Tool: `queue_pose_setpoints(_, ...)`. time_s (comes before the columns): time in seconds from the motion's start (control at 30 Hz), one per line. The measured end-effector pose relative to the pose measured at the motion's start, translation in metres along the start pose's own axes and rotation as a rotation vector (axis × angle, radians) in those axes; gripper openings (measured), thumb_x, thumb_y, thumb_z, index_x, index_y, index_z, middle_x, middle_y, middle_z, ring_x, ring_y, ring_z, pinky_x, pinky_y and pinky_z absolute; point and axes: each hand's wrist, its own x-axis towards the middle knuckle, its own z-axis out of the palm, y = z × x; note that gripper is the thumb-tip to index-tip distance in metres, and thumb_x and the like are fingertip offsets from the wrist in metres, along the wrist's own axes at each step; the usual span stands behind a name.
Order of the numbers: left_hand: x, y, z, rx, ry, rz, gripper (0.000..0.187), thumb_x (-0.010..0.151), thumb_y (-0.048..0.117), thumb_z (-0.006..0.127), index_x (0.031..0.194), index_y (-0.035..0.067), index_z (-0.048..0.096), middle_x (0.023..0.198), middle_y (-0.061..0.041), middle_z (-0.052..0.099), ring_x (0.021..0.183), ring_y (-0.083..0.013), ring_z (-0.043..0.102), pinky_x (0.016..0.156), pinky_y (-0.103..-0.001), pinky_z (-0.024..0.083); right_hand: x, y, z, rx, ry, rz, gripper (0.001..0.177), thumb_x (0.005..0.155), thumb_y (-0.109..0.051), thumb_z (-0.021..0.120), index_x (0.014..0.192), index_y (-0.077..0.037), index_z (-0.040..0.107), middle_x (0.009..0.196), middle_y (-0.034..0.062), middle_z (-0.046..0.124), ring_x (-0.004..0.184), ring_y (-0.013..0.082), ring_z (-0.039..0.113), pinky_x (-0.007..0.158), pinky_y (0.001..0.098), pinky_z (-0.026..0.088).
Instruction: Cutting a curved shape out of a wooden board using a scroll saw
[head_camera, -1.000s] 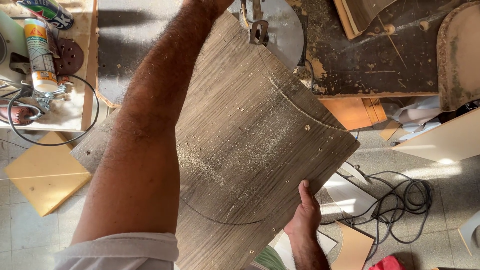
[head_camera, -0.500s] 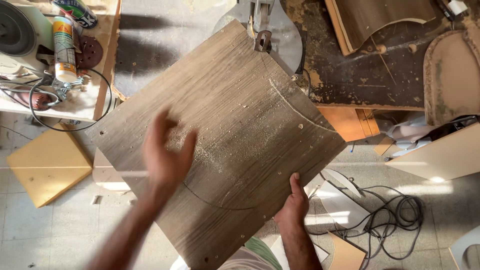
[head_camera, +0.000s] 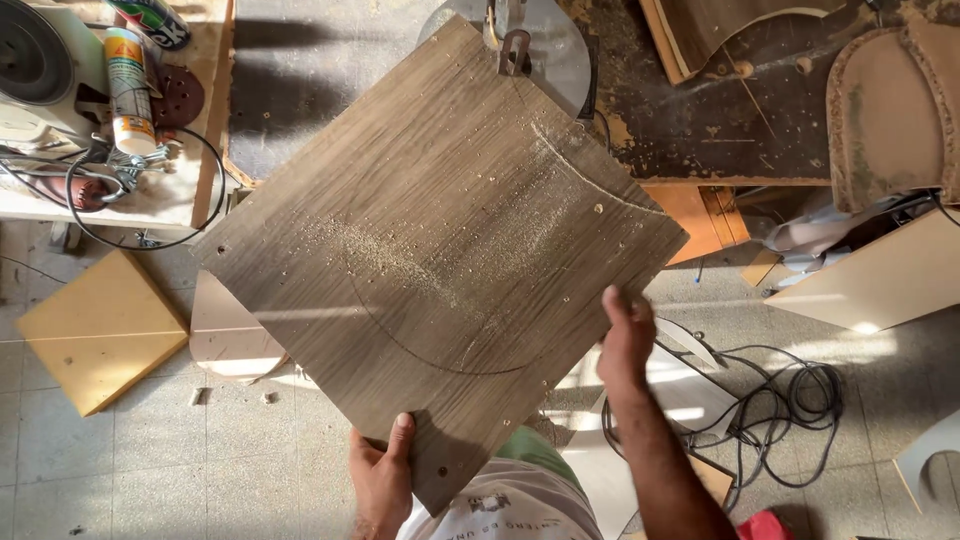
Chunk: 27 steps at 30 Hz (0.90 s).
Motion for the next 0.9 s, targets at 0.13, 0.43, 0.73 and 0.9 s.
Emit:
queue_pose_setpoints(0.13,-0.005,-0.001,0.007,-0.153,-0.024,0.005,0.048,0.082,0.015,0.077,0.122,0.000,0.057,0.110,-0.023,0.071,0.103,-0.0329,0.067,0.091,-0.043,0.057,0.033,-0.067,-0.018,-0.019,0.017,-0.199,0.086,0.091,-0.026,0.071,0.159,-0.012,0.020,0.150,0.0199,0.040,0.129,0.0346,0.055,0.101,0.0480,0.056)
queue_pose_setpoints(0.43,-0.007,0.007,0.009,-0.042,0.016,0.068,0.047,0.079,0.025,0.080,0.114,0.001,0.061,0.100,-0.017,0.071,0.092,-0.0275,0.067,0.081,-0.038,0.055,0.105,-0.049,-0.022,0.025,-0.171,-0.362,0.037,0.092,-0.019,0.076,0.124,-0.006,0.062,0.111,0.0066,0.072,0.102,0.0178,0.068,0.089,0.0282,0.060)
queue_pose_setpoints(0.73,-0.013,0.014,0.016,-0.036,0.051,-0.028,0.049,0.078,0.027,0.080,0.115,0.001,0.062,0.102,-0.018,0.073,0.093,-0.0284,0.068,0.080,-0.041,0.058,0.117,-0.039,-0.017,0.100,-0.124,-0.409,0.044,0.091,-0.022,0.078,0.128,-0.007,0.059,0.110,0.0047,0.068,0.100,0.0160,0.063,0.087,0.0303,0.058)
queue_pose_setpoints(0.9,-0.014,0.022,0.016,-0.077,0.016,-0.039,0.052,0.079,0.025,0.078,0.121,0.001,0.061,0.109,-0.020,0.074,0.101,-0.0311,0.069,0.088,-0.043,0.060,0.113,-0.044,-0.014,0.091,-0.110,-0.337,0.042,0.090,-0.022,0.078,0.125,-0.009,0.060,0.112,0.0039,0.069,0.103,0.0171,0.064,0.088,0.0310,0.059)
